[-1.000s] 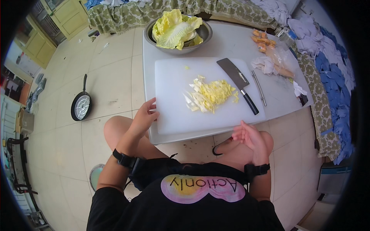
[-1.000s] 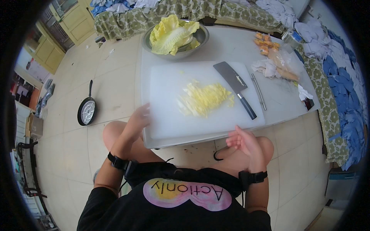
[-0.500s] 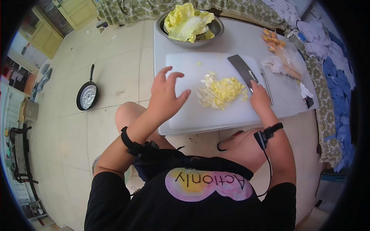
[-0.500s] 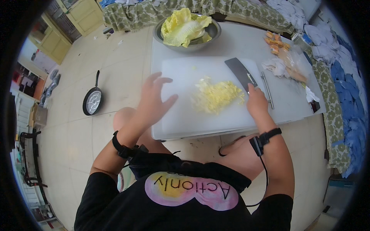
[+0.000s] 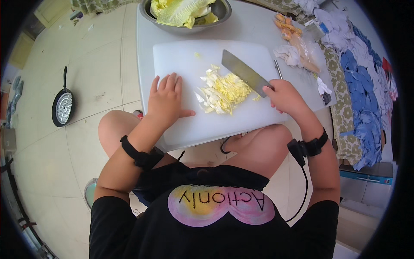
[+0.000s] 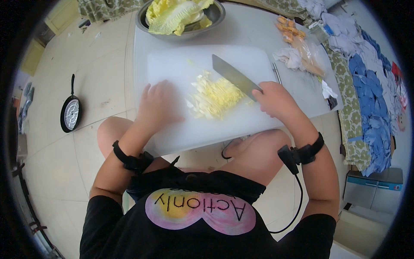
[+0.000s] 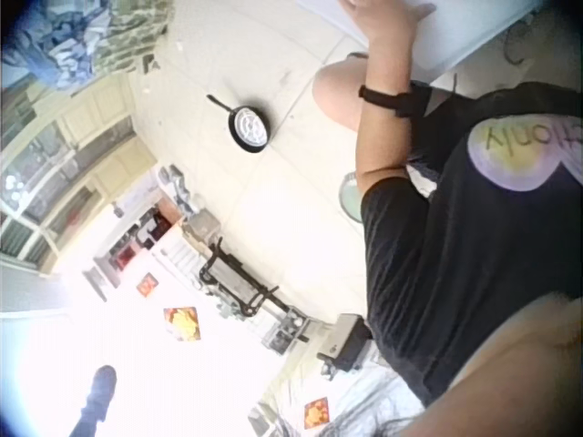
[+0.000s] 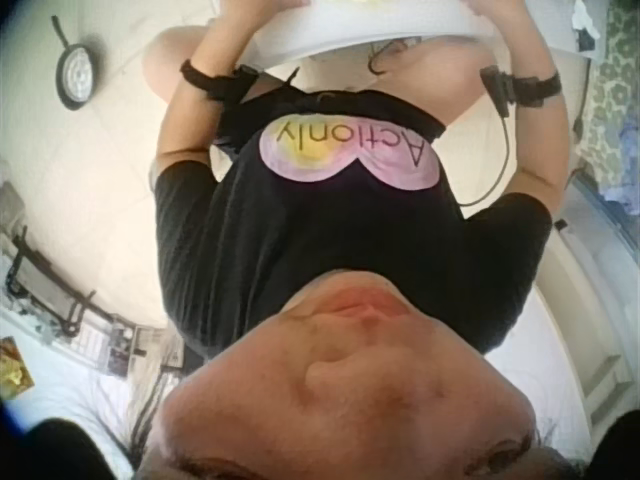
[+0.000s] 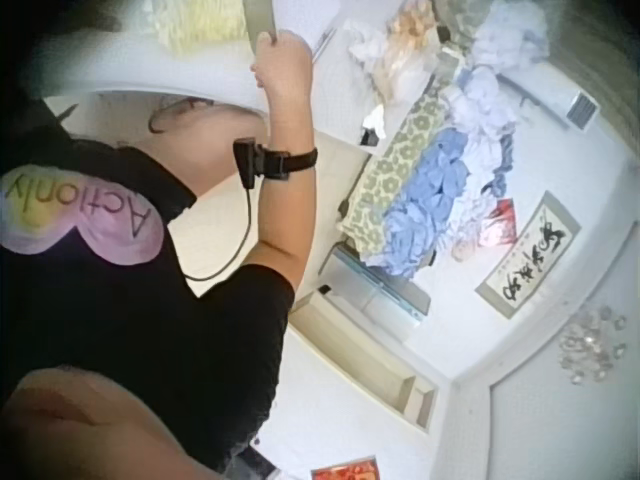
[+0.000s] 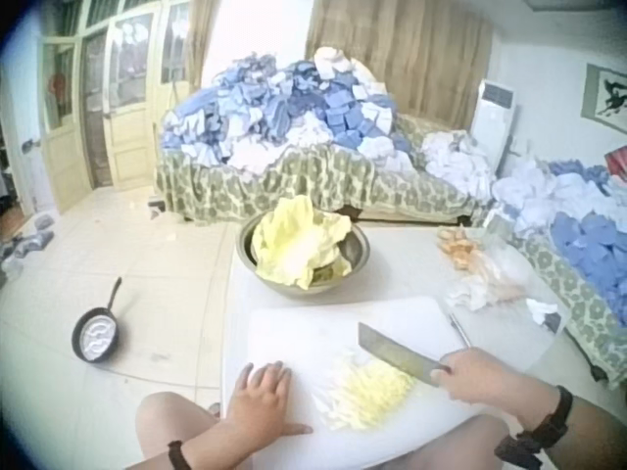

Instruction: Chop napa cabbage on a white cutting board using a cleaver while seated on a stool.

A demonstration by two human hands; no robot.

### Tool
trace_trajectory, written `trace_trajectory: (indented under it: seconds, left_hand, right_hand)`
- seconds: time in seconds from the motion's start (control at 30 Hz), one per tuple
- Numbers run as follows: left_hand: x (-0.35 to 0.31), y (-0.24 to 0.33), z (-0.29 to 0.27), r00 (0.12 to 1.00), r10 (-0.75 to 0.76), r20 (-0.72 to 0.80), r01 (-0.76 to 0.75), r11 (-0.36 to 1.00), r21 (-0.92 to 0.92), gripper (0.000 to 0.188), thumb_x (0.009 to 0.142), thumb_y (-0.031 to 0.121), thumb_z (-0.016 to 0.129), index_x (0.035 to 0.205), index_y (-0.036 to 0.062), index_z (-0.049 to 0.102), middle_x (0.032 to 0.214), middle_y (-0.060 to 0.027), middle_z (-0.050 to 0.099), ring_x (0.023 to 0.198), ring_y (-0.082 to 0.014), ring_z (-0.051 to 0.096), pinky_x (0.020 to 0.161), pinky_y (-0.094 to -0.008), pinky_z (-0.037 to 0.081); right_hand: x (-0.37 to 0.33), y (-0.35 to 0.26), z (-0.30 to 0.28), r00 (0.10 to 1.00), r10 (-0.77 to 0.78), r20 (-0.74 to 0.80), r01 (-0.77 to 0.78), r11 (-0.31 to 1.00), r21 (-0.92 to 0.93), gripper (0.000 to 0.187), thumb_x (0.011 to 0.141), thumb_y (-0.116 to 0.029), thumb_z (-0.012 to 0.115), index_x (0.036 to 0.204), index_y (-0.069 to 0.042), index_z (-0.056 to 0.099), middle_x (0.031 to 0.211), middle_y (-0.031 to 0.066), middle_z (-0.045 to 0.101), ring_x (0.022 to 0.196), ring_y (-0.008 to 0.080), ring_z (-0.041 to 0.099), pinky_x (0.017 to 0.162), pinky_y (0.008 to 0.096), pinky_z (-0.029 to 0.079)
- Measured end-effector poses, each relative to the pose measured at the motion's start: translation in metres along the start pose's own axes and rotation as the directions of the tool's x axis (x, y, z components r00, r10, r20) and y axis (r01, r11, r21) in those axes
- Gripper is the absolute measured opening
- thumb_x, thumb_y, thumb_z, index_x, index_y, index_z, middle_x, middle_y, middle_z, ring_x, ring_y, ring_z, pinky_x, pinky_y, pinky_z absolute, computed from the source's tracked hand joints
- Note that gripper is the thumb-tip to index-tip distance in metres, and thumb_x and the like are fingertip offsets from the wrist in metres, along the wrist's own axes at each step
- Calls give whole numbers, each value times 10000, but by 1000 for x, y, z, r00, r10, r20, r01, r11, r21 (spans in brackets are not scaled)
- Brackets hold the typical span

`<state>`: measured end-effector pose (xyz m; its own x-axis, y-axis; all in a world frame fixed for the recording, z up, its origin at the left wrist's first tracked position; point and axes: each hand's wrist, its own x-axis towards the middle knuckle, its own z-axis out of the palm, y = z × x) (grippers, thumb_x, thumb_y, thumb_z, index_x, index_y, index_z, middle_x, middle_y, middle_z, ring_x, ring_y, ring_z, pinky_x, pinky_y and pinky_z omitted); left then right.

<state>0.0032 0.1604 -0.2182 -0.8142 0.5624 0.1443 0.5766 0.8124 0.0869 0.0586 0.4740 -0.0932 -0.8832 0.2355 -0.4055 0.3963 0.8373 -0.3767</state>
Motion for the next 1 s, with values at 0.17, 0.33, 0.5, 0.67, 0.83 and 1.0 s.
trace_trajectory:
  seconds: [0.17, 0.33, 0.5, 0.67, 0.83, 1.0]
  left_hand:
    - [-2, 3, 1, 1000, -8, -28, 8, 1000, -8, 1053, 620, 649, 782, 1398, 9, 477, 1428, -128, 481, 1343, -247, 440, 1168, -477, 255]
    - [-2, 5, -3, 998, 13, -54, -13, 1000, -7, 1024, 632, 639, 786, 1375, 0, 493, 1417, -134, 489, 1320, -257, 465, 1165, -484, 253]
    - [37, -1, -29, 993, 57, -104, -69, 992, -109, 761, 764, 482, 752, 1340, 38, 525, 1400, -146, 509, 1301, -295, 482, 1137, -451, 313]
    - [103, 40, -59, 820, 246, -518, -419, 873, -249, 479, 886, 173, 627, 1346, 82, 530, 1407, -125, 517, 1323, -312, 464, 1120, -422, 355]
    - [123, 52, -11, 803, 416, -427, -534, 820, -204, 569, 804, -68, 520, 1349, 94, 512, 1418, -103, 512, 1359, -299, 434, 1145, -444, 343]
    - [114, 57, 0, 804, 448, -391, -550, 811, -202, 533, 832, -40, 529, 1343, 111, 512, 1377, -97, 539, 1354, -285, 440, 1145, -446, 342]
  right_hand:
    - [25, 14, 33, 952, -270, -144, 220, 931, -292, 327, 951, -261, 573, 904, 59, 613, 689, 210, 627, 606, 352, 614, 602, 421, 494]
    - [16, 31, 71, 937, -162, -311, 152, 987, -57, 352, 946, -281, 573, 917, 66, 628, 789, 258, 647, 753, 421, 628, 691, 454, 492]
    - [15, 6, 49, 952, -168, -254, 131, 979, -156, 336, 946, -277, 561, 945, 48, 645, 864, 266, 658, 838, 433, 630, 753, 475, 498]
    - [8, -15, 10, 950, -222, -219, 145, 936, -320, 314, 948, -259, 548, 977, 32, 661, 935, 258, 673, 917, 421, 642, 823, 482, 506]
    - [25, -15, 23, 971, -219, -92, 175, 922, -346, 327, 943, -266, 556, 967, 48, 644, 838, 256, 669, 835, 427, 650, 771, 487, 505]
    - [17, 7, 59, 959, -227, -171, 181, 951, -249, 325, 952, -271, 551, 1011, 37, 638, 845, 256, 668, 831, 442, 641, 760, 498, 506]
